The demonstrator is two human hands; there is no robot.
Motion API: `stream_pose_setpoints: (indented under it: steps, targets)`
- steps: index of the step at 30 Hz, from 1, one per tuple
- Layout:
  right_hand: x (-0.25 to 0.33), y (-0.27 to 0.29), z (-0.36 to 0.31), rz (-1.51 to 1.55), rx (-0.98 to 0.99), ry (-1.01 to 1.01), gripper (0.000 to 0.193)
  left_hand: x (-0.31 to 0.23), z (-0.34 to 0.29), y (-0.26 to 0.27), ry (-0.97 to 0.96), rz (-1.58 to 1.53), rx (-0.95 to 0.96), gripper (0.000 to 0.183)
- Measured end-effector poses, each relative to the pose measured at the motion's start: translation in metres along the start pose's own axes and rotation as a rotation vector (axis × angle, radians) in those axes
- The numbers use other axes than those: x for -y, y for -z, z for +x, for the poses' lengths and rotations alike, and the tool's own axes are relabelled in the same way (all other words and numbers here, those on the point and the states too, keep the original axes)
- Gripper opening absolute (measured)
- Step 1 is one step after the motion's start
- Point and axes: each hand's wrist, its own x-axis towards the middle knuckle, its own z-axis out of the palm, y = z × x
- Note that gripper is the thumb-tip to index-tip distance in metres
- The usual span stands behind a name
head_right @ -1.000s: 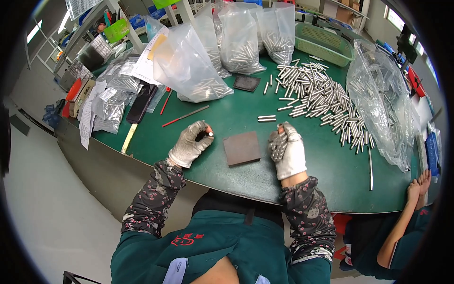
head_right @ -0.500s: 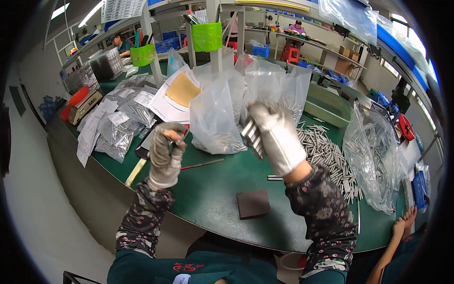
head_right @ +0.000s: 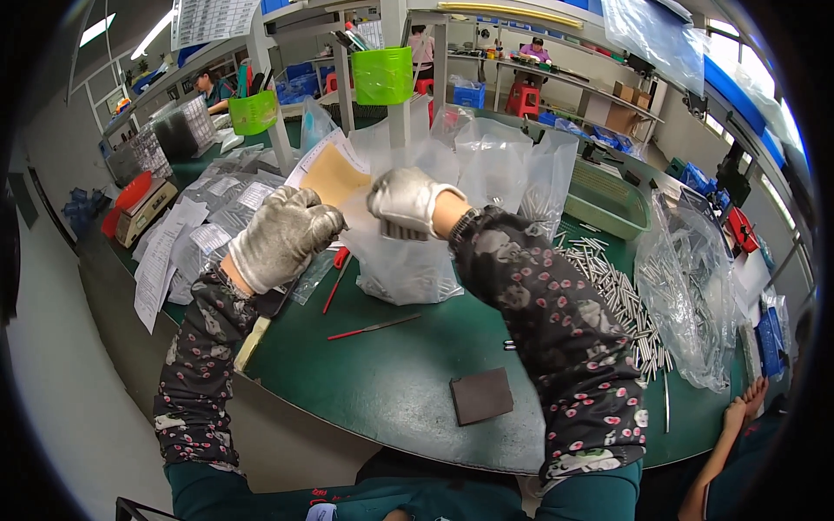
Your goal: Packing small metal rods into plastic bags at a manufacturing workbench.
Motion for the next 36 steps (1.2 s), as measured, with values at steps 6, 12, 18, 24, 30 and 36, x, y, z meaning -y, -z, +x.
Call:
stream_pose_setpoints:
  steps: [6, 12, 18, 24, 30, 36]
  targets:
    - [0.016, -0.005, 0.001, -0.992, 0.222, -0.12, 0.027, -0.002, 0.0, -0.017, -0.055, -0.039, -0.026, 0.018]
    - [-0.013, -0.027, 0.047, -0.944, 0.17, 0.249, 0.026, 0.003, 0.01, -0.022, -0.104, -0.077, -0.112, 0.028]
    - [-0.036, -0.015, 0.043, -1.083, 0.266, 0.327, 0.025, 0.004, 0.015, -0.021, -0.079, -0.131, -0.076, 0.018]
    - [-0.011, 0.009, -0.024, -0.554, -0.1, 0.104, 0.033, 0.0, 0.01, -0.018, 0.0, -0.255, -0.207, 0.022]
    - [-0.008, 0.013, -0.091, -0.314, -0.604, 0.459, 0.025, -0.032, 0.038, -0.009, 0.308, -0.924, -0.536, 0.018]
    - [-0.014, 0.016, -0.131, -0.396, -0.575, 0.496, 0.013, -0.037, 0.065, -0.021, 0.17, -0.772, -0.269, 0.023]
